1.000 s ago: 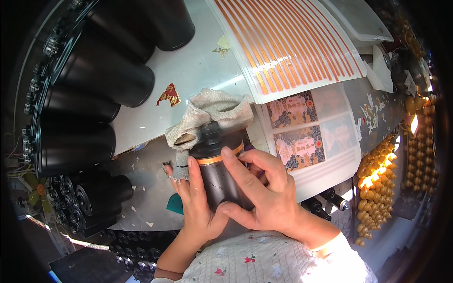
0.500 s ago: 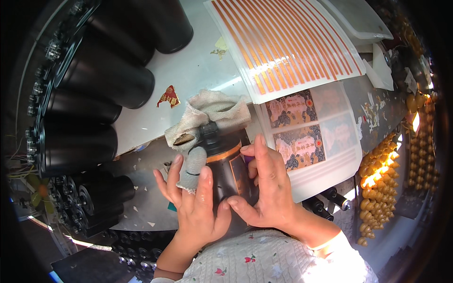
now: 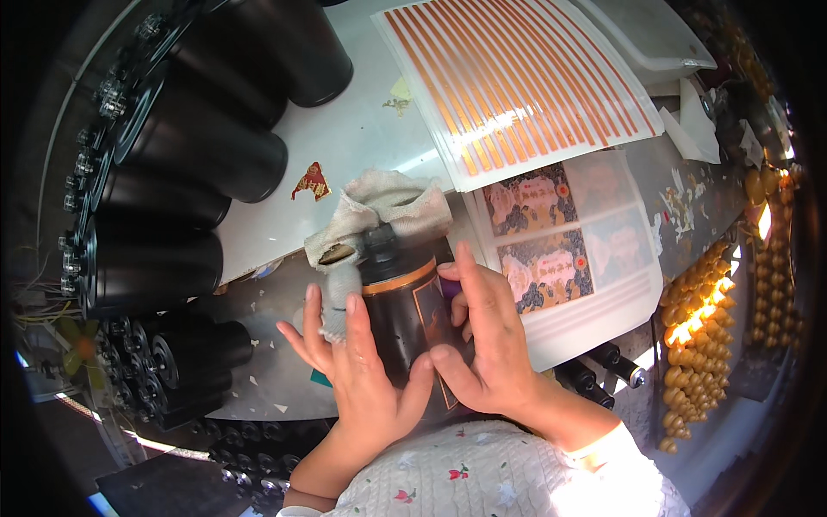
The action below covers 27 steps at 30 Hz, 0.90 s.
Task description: The person applies a printed label to a black cylindrical can, smoothing it out with a blue plastic scraper. They then apply a thin orange strip around the top rim of the can, pressing it down by hand. The process is repeated for a second can.
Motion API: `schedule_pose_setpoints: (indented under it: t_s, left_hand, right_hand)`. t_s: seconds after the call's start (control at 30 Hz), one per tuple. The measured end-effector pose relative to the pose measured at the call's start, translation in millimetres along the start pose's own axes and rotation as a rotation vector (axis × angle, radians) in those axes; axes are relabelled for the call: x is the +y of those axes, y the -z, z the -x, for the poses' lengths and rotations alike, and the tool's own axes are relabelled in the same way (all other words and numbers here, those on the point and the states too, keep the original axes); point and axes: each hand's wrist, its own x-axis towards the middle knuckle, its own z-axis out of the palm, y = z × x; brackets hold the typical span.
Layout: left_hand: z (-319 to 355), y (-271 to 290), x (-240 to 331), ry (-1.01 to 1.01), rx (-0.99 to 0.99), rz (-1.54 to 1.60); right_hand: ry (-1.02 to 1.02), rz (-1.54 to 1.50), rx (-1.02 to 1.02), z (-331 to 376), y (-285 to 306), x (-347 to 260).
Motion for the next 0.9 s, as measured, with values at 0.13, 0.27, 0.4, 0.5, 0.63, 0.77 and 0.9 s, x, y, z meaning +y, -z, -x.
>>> schedule_pose_setpoints:
  t_s: [0.13, 0.27, 0.4, 0.5, 0.63, 0.77, 0.9]
  left_hand:
    - [-3, 3, 4, -0.12, -0.015, -0.08]
    - [-2, -1, 7, -0.241, 0.009, -0.038]
    - [23, 11, 6, -0.282, -0.105, 0.018]
    - [43, -9, 7, -0.352, -0.021, -0.102]
    - [54, -21, -13, -0.476, 0.056, -0.287]
    - [62, -22, -12, -0.408, 0.15, -0.313]
    - [75, -27, -20, -0.336, 0.135, -0.268]
  right_hand:
    - [-0.016, -0.014, 0.012, 1, -2, 1]
    - [-0.435, -0.639, 0.267, -1, -3, -6]
    - [-0.709, -1.12, 0.744, -15, 21, 19]
    - [-0.401, -0.808, 0.605, -26, 11, -2]
    - [0.042, 0.02, 0.121, -46, -3, -39]
    - [-0.05, -0.066, 0.225, -44, -6, -34]
    - [-0.147, -0.193, 0.377, -40, -8, -12]
